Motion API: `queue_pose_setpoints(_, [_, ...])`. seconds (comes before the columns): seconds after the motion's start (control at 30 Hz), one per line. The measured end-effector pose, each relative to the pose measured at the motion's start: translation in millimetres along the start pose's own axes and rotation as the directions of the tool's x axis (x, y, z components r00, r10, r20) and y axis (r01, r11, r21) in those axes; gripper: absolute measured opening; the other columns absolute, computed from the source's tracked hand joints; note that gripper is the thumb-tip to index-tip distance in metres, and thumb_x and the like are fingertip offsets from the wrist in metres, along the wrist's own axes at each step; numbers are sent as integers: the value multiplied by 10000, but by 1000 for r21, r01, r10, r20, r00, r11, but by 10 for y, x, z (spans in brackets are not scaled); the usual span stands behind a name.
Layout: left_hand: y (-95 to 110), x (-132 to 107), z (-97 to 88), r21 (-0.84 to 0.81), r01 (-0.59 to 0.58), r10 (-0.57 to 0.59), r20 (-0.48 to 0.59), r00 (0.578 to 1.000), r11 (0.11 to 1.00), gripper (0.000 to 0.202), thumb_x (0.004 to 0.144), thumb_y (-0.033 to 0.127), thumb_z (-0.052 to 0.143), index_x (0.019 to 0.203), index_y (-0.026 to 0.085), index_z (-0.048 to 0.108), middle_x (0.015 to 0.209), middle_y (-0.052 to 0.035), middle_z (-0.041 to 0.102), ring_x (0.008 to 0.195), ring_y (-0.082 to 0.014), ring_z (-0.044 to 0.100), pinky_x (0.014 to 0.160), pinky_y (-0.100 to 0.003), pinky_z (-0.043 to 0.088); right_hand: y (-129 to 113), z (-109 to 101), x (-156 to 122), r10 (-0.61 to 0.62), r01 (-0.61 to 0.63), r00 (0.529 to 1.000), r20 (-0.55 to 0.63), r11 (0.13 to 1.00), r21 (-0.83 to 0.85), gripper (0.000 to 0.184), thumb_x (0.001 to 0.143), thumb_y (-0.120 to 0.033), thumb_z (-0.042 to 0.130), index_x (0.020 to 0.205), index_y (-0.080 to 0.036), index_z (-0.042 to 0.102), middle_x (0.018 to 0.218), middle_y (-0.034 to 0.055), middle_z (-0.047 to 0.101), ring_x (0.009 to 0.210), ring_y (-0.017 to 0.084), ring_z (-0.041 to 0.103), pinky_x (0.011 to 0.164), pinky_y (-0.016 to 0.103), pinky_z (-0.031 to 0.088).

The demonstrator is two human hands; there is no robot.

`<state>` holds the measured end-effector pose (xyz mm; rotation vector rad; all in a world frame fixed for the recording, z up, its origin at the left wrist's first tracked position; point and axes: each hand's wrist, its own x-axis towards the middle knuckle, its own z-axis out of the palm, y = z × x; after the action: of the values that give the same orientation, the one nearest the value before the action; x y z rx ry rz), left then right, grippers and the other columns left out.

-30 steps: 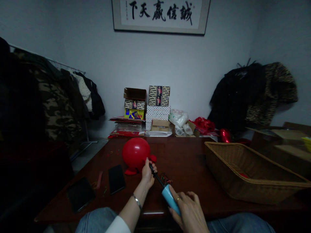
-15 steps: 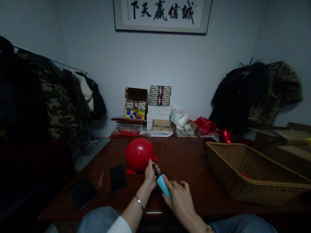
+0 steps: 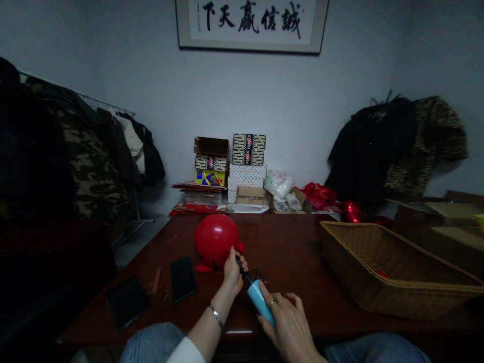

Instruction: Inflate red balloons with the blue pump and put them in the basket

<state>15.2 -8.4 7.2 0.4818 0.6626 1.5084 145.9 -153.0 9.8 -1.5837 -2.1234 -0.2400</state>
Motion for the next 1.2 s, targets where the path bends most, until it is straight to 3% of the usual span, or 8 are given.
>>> queue_pose_setpoints(0.3, [124,33,-4,-20,-43,42,-32,999,999,391,728,524,611,709,184,418,497,63,416,375,-48,358,368,-166,240,354,-6,-364,-160,155,981,-111,986,-55,684,724,-288,598,1350,-283,323,882,-35,643,782,133,614,831,324,285])
queue_pose_setpoints(0.5, [122,62,-25,-45,-53,51,-38,998,998,384,727,512,620,717,181,424,512,57,429,379,-46,365,366,-162,237,399,11,-396,-188,178,975,-119,980,-86,687,698,-298,613,1333,-290,351,876,-39,652,751,132,621,820,328,285])
queue_pose_setpoints(0.9, [-15,-29,36,-44,-25,24,-21,999,999,413,708,543,622,710,185,417,489,62,423,380,-48,359,381,-169,248,120,-61,12,-9,9,999,47,1000,-1,611,776,-270,566,1349,-302,355,936,13,631,863,173,593,893,373,249])
queue_pose_setpoints(1.2, [-46,-108,77,-10,29,-29,-29,999,1000,435,692,569,617,693,189,405,481,62,432,384,-51,360,399,-182,261,-27,-21,241,24,-22,998,58,999,-23,584,778,-251,559,1335,-278,386,1021,56,642,875,196,592,891,389,253])
